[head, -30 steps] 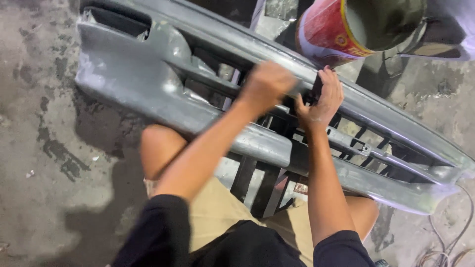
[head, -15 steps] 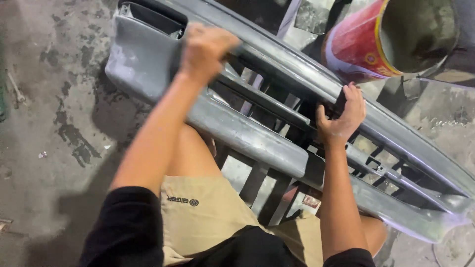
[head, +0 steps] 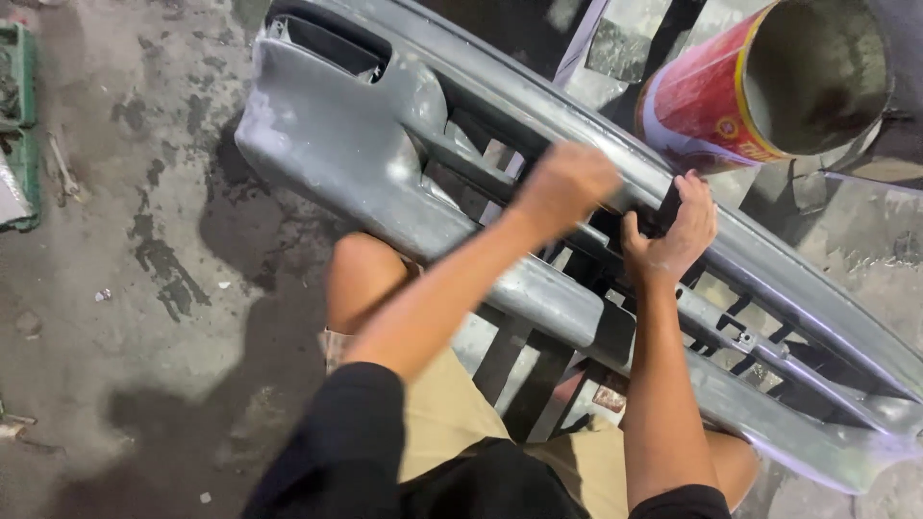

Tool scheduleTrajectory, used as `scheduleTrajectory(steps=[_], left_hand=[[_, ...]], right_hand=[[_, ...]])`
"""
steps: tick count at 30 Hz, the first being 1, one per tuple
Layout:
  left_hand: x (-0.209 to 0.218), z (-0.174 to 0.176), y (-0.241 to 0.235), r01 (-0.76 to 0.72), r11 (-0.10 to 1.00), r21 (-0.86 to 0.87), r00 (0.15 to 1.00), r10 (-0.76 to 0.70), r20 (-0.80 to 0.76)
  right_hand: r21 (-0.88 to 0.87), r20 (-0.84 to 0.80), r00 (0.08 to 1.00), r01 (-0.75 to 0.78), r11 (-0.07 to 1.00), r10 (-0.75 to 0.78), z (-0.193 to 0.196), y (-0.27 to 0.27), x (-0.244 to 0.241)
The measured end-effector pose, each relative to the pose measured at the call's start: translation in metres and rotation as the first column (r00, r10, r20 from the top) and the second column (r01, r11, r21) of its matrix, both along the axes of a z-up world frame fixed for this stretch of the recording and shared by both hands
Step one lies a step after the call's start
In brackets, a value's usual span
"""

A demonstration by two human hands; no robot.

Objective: Sanding a car bumper manually with sandpaper to prepare the surface for painting.

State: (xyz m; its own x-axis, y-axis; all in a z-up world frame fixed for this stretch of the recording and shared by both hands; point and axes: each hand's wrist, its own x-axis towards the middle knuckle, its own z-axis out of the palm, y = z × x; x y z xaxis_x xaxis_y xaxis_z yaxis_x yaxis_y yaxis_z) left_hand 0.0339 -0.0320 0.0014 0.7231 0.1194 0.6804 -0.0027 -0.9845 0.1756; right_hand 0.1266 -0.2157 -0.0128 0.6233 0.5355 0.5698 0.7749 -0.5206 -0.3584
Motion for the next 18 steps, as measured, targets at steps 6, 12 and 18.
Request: scheduleTrajectory(steps=[6,12,18], left_hand=[[0.005,0.018,-0.028,0.034,0.997,-0.072,0.999,-0.035,-0.005],[-0.057,-0.004,0.123,-0.121,0.968,0.218,0.947,0.179,-0.266],[-0.094,0.006,0.178,-0.227,0.973,0.041,0.910,0.227,-0.348]], right_hand=[[0.054,0.013,1.000,-0.026,0.998,0.025,-0.004,-0.002,0.001],[0.089,-0.008,0.999,-0.030,0.996,0.031,-0.002,-0.002,0.000],[0.076,-0.042,0.998,0.050,0.996,-0.047,0.009,0.002,-0.008]])
